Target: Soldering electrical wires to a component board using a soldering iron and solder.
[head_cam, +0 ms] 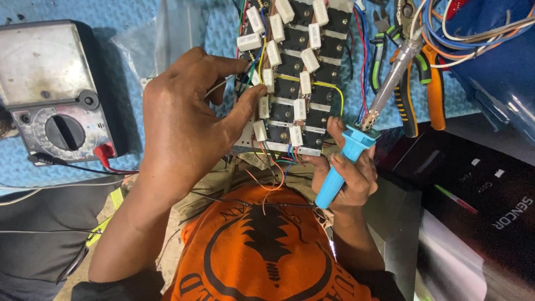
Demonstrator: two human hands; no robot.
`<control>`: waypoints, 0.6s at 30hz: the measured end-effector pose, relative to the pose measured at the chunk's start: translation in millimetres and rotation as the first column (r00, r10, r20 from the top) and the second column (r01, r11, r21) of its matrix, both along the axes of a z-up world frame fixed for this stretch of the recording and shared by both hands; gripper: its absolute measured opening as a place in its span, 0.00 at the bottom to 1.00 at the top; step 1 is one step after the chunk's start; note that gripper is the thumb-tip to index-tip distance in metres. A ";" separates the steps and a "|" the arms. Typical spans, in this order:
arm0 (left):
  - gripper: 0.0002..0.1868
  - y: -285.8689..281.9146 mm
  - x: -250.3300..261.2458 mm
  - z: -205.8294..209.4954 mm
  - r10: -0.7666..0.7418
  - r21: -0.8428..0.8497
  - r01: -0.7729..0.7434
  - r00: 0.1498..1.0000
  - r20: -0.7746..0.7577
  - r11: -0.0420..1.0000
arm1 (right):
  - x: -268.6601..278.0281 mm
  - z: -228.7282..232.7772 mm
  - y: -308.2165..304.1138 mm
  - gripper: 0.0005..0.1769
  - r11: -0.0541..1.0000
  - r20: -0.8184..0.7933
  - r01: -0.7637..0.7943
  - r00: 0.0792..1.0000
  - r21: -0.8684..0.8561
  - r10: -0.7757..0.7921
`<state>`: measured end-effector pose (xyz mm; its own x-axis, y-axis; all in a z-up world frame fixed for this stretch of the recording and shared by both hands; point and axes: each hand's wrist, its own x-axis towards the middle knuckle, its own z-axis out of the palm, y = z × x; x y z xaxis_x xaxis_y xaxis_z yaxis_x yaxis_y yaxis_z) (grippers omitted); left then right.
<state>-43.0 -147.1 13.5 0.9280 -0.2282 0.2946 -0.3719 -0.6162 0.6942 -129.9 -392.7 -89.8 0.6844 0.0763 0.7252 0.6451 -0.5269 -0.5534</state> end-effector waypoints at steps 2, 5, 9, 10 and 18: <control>0.13 -2.9 0.0 0.5 0.014 0.023 -0.014 1.000 0.011 1.000 | -0.6 -2.2 -1.0 0.28 1.000 0.003 -0.013 1.000 0.014 0.012; 0.13 -6.6 -0.9 -2.2 0.041 0.053 -0.043 0.999 0.033 0.998 | -0.8 -2.5 -3.2 0.29 1.000 0.004 -0.028 1.000 0.006 0.028; 0.13 -8.9 -2.6 -5.8 0.067 0.046 -0.070 0.996 0.066 0.996 | 1.2 0.8 -3.9 0.31 0.998 0.010 -0.001 1.000 -0.063 0.002; 0.13 -8.6 -2.3 -5.9 0.067 0.046 -0.070 0.996 0.067 0.996 | 3.5 3.4 -2.4 0.31 0.998 0.011 -0.001 1.000 -0.064 0.002; 0.13 -8.8 -3.8 -5.5 0.078 -0.002 -0.078 0.995 0.056 0.997 | 1.8 2.4 -1.0 0.28 0.998 0.045 0.029 0.999 -0.055 -0.027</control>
